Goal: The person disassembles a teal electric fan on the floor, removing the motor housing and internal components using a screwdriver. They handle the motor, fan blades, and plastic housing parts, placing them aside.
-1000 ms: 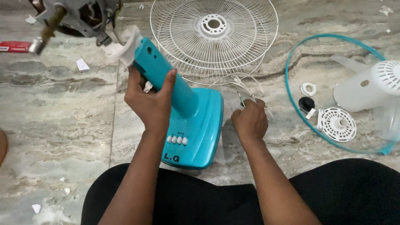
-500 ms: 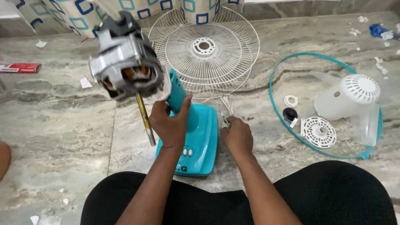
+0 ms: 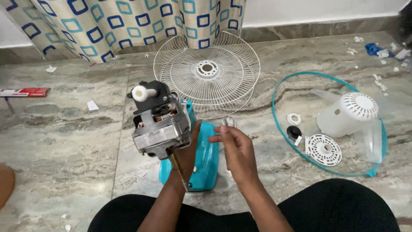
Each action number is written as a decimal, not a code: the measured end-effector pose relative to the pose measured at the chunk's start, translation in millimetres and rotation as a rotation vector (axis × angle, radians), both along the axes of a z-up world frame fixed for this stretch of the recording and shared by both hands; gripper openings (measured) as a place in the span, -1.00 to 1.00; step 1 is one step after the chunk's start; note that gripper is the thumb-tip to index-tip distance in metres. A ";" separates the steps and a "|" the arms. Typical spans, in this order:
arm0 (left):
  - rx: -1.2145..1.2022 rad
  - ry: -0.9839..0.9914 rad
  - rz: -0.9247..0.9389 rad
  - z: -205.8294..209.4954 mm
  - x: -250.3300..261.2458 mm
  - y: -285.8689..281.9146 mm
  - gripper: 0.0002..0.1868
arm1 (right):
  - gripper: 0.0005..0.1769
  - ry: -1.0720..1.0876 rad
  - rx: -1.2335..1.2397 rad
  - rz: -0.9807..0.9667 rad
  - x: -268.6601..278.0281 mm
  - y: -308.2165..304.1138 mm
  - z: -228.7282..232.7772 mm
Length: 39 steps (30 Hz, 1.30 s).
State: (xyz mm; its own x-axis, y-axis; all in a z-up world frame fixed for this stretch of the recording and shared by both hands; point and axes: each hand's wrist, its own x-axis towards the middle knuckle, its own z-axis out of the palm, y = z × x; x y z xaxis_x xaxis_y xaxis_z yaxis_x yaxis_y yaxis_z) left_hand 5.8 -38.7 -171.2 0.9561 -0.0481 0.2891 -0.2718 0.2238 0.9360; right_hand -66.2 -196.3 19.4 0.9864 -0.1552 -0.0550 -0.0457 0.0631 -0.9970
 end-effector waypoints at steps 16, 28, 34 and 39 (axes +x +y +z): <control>-0.860 0.260 -0.391 -5.9 -17.9 -16.2 -0.31 | -0.02 -0.207 0.222 0.251 -49.7 54.8 61.2; 0.610 -0.146 0.422 70.6 -43.7 -31.5 -0.62 | 0.04 -0.214 0.140 0.200 -69.7 9.3 65.3; 0.752 -0.367 0.237 138.3 -44.5 27.8 -0.59 | 0.19 -0.436 -0.322 0.222 -41.4 -23.0 91.3; 0.468 -0.010 -0.022 180.0 -63.9 40.2 -0.37 | 0.34 -0.590 -0.570 0.353 -25.8 -22.0 96.9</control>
